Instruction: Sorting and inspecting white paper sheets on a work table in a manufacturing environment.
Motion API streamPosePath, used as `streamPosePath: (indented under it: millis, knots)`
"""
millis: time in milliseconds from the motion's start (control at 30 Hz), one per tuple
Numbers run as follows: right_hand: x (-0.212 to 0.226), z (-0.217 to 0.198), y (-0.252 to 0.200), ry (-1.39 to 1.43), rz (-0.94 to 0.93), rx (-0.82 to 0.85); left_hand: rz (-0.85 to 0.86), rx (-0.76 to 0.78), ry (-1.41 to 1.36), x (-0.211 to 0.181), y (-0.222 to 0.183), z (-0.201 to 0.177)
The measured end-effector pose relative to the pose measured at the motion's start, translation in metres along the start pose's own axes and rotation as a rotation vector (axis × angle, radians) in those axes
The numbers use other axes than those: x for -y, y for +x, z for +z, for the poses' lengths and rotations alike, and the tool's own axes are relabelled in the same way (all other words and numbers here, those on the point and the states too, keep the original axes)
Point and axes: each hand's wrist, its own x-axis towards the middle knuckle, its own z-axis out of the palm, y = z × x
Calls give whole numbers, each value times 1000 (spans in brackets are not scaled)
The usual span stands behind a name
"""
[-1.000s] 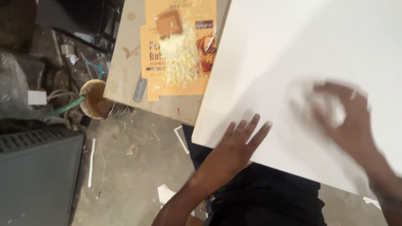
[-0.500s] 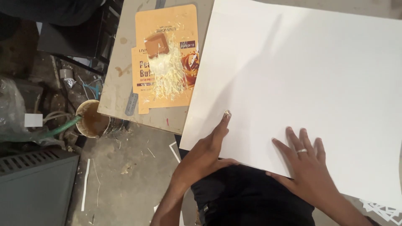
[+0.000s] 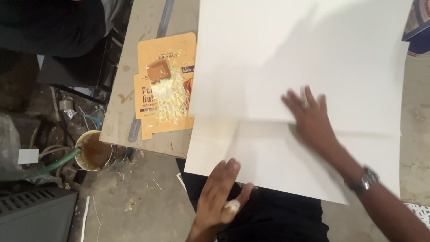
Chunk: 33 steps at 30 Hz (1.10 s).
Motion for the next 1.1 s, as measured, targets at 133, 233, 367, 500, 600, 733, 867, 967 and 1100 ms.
streamPosePath:
  millis: [133,233,367,500,600,733,867,967,1100]
  knots:
    - [-59,8,62,-15,-13,-176,-62,-60,6,-6,-35,17]
    - [-71,-14,119,60,1,-232,-444,69,-41,-6,-47,30]
    - [-94,-20,139,170,72,-214,-527,1,-110,-15,-83,35]
    - [-121,-36,162,257,143,-225,-941,-100,-223,-2,-140,44]
    - [-133,-52,191,321,173,-249,-987,-114,-163,14,-123,46]
    - [-148,-36,209,432,325,-67,-854,-125,-253,17,-61,48]
    - [-143,-26,217,359,362,-68,-795,175,-269,24,-14,58]
    - [-152,-14,221,359,339,-68,-703,206,-240,31,-3,71]
    - [-118,-53,210,47,249,-105,-746,87,-244,49,-8,83]
